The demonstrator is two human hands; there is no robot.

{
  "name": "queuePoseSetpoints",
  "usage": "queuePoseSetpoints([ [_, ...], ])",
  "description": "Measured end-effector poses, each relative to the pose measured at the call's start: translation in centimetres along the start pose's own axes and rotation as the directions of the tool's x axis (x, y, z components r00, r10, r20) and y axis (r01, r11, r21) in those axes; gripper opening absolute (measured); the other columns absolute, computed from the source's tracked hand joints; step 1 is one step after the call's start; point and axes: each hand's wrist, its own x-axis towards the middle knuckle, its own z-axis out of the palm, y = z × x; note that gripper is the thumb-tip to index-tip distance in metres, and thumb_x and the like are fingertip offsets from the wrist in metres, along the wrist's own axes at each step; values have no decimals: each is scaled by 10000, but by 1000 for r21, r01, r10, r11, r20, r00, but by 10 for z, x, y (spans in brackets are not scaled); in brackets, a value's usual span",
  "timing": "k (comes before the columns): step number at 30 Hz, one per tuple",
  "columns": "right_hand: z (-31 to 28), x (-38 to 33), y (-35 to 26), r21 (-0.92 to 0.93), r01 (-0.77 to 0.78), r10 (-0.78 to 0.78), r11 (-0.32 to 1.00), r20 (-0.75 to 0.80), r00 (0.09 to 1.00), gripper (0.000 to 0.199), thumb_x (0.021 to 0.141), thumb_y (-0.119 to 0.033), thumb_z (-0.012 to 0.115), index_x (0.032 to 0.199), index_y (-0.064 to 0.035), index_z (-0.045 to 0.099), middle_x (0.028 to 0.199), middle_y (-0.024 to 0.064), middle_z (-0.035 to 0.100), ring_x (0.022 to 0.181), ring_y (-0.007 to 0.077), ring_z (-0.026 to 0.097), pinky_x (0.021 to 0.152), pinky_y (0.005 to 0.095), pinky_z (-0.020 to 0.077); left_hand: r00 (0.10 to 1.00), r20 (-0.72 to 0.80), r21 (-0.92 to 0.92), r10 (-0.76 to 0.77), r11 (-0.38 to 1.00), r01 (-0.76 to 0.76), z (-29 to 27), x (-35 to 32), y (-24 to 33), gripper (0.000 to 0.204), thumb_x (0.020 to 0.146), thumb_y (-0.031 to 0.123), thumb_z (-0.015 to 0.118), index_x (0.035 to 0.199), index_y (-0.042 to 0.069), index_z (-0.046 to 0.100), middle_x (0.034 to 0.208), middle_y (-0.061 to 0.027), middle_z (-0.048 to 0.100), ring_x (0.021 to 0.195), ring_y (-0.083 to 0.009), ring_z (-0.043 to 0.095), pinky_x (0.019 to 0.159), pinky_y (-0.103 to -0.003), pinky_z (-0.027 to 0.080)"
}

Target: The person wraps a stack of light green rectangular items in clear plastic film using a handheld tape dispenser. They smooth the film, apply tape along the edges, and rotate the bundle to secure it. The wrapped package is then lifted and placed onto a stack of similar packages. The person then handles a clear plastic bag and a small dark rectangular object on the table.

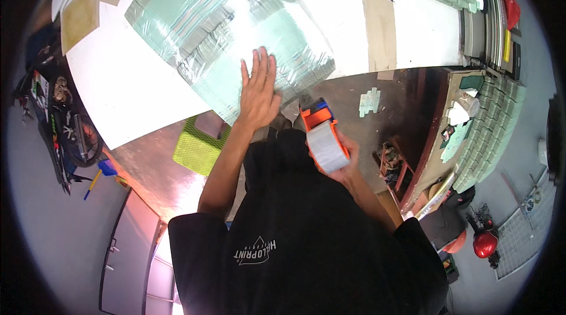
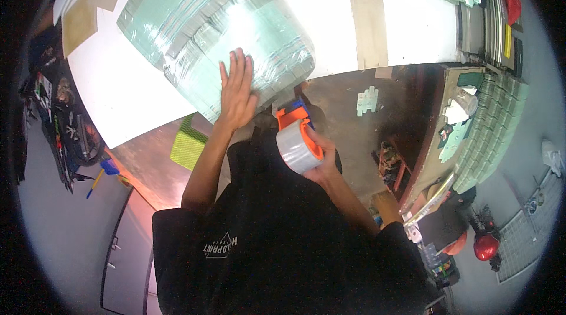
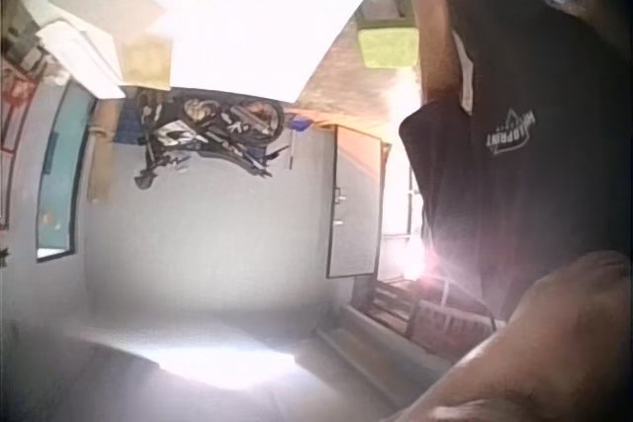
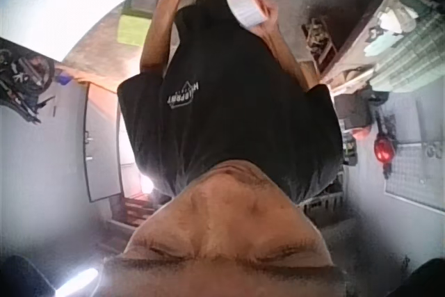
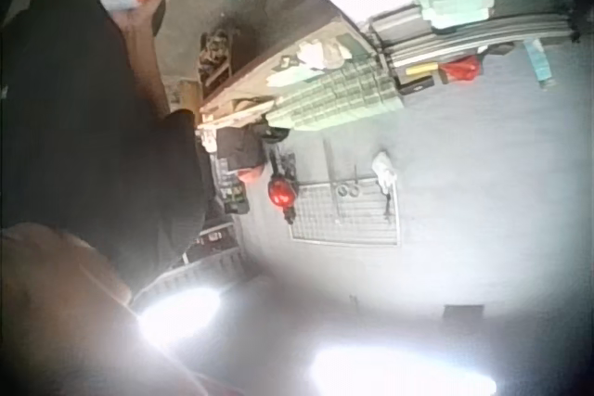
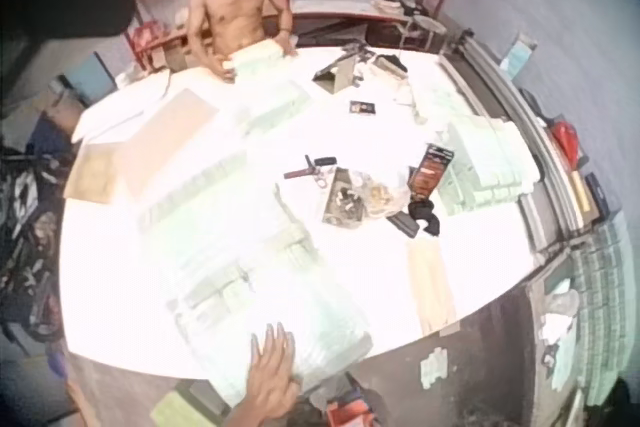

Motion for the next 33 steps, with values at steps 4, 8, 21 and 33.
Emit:
queuePoseSetpoints([
  [4, 36, 32, -5, -7, 23, -23, 1000, -7, 1000, 502, 964, -419, 594, 1279, -28, 614, 1142, 158, 715, 1010, 308, 720, 860, 452, 609, 986, 146, 11, -85, 996, 84, -19, 2, 14, 1147, 708, 398, 809, 1549, -112, 219, 1651, -322, 123, 1564, -431, 81, 1246, -604, 37],
  [8, 51, 60, -9, -66, 30, -33, 997, -53, 998, 466, 944, -362, 638, 1257, -18, 624, 1147, 159, 713, 1010, 315, 716, 883, 455, 602, 957, -134, 83, -257, 960, 269, 26, 4, 8, 1152, 695, 428, 826, 1550, -87, 252, 1646, -300, 183, 1558, -415, 140, 1256, -563, 102],
  [21, -39, 21, -82, -338, 292, -288, 895, 63, 956, 434, 913, -243, 647, 1248, 30, 604, 1110, 174, 692, 961, 279, 701, 846, 399, 580, 951, -265, 151, -161, 967, 205, -10, 39, 15, 1062, 631, 774, 793, 1461, 177, 503, 1499, -262, 349, 1378, -419, 299, 1081, -619, 217],
  [33, -141, 123, 64, 71, -33, 21, 997, 163, 986, 436, 921, -227, 680, 1302, -32, 596, 1215, 113, 680, 1105, 270, 670, 975, 446, 542, 935, -326, 285, -139, 929, 237, 3, -25, -30, 713, 991, 533, 556, 1534, 89, 428, 1634, -293, 231, 1531, -480, 159, 1192, -666, 106],
])
